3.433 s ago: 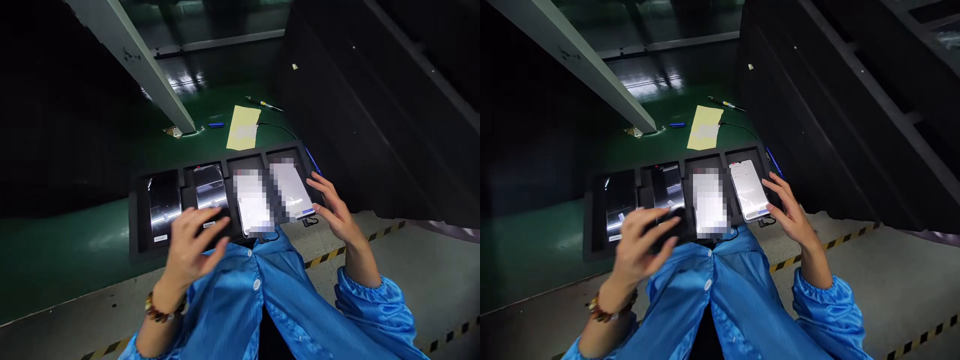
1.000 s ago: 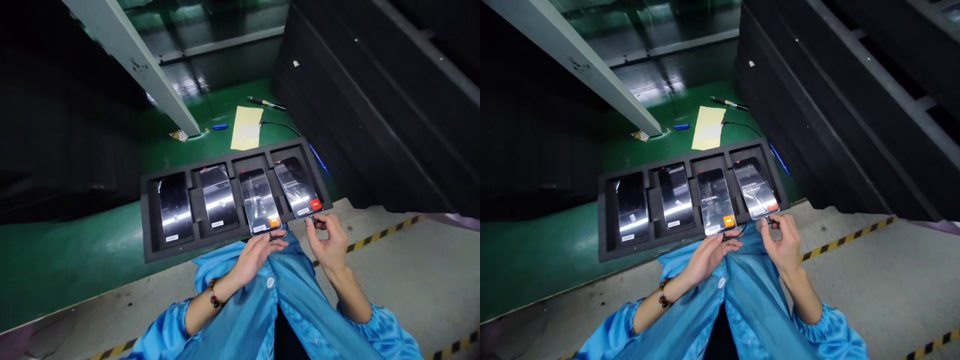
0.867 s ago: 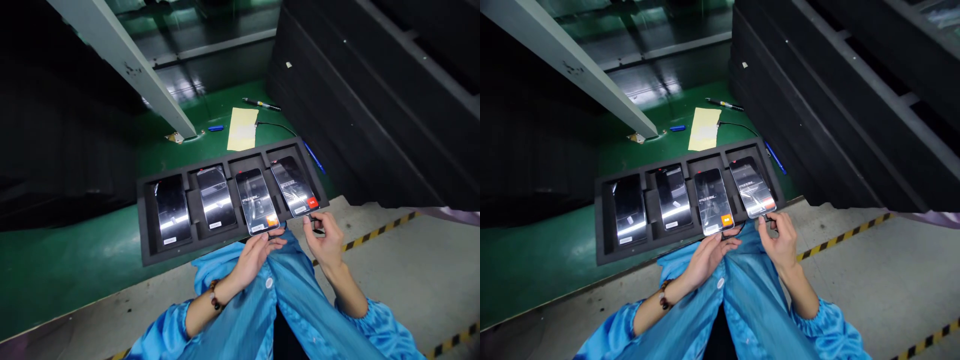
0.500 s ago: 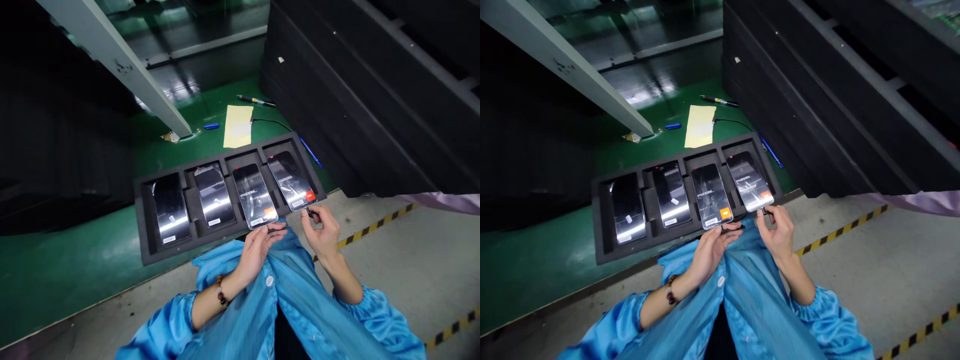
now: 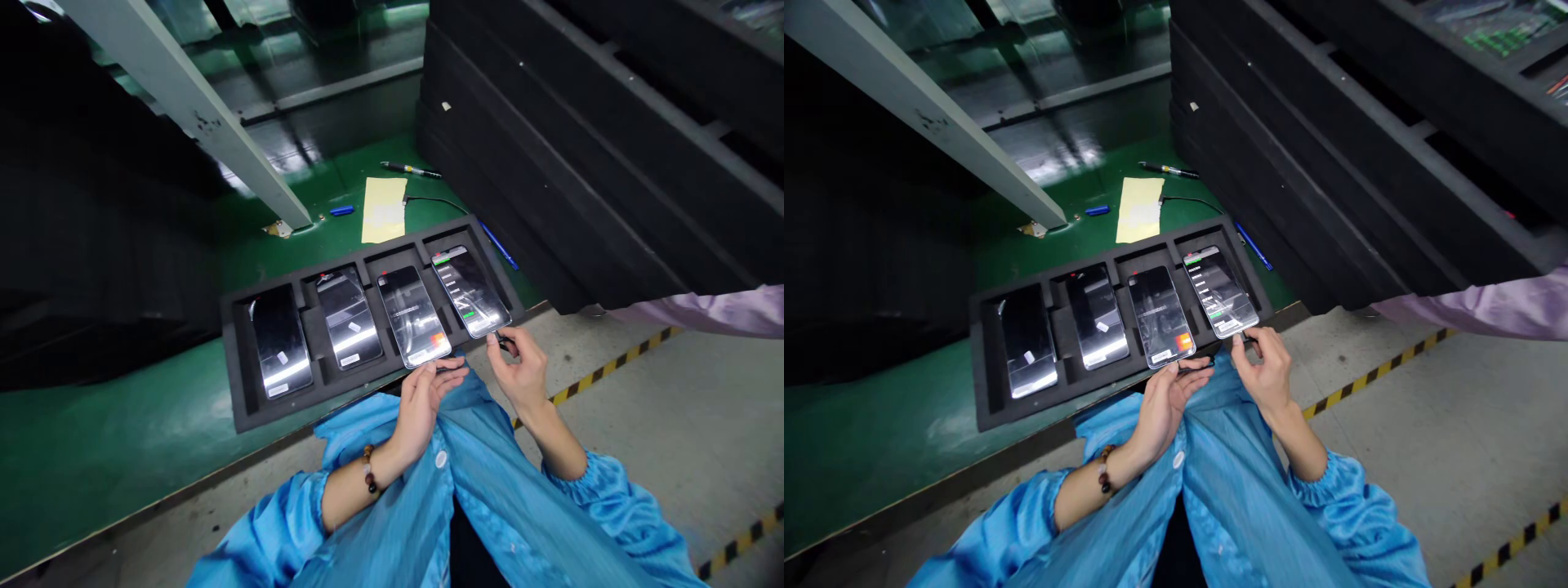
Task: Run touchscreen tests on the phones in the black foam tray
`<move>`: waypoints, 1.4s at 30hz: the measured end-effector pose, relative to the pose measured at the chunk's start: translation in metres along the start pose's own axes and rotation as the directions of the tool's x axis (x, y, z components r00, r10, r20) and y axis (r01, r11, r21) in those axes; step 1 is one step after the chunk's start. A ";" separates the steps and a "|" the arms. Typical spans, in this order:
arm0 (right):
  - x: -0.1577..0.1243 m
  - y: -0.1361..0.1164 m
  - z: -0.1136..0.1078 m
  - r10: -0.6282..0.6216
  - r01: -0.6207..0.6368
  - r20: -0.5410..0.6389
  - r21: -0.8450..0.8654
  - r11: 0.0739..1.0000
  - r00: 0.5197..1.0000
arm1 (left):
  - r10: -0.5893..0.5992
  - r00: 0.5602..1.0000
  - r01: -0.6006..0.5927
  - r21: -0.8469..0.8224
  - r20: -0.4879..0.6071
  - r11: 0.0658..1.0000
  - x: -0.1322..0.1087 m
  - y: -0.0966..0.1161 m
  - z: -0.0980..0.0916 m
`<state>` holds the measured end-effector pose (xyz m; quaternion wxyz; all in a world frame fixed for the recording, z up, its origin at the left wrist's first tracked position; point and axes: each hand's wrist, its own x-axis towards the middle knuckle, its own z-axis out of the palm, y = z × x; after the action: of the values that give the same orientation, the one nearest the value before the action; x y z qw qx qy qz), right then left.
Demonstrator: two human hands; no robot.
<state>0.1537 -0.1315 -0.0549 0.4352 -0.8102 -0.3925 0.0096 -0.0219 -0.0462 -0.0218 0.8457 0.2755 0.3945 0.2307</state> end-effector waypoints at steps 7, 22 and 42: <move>0.000 0.001 0.005 0.031 -0.030 -0.036 0.039 0.999 0.999 | 0.035 0.998 -0.034 0.016 -0.048 0.999 0.001 -0.005 0.001; -0.040 -0.015 -0.013 0.054 -0.095 0.143 0.298 0.950 0.988 | 0.043 0.900 -0.290 0.522 0.434 0.802 -0.011 0.019 0.012; 0.280 -0.060 0.095 -0.326 0.419 0.318 -0.290 0.860 0.890 | 0.386 0.844 -0.536 0.566 0.372 0.626 -0.035 0.097 -0.022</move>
<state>0.2755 0.1339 0.0207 0.2223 -0.7743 -0.5912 -0.0404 -0.0764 0.0113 0.0481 0.6446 0.6669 0.2710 0.2575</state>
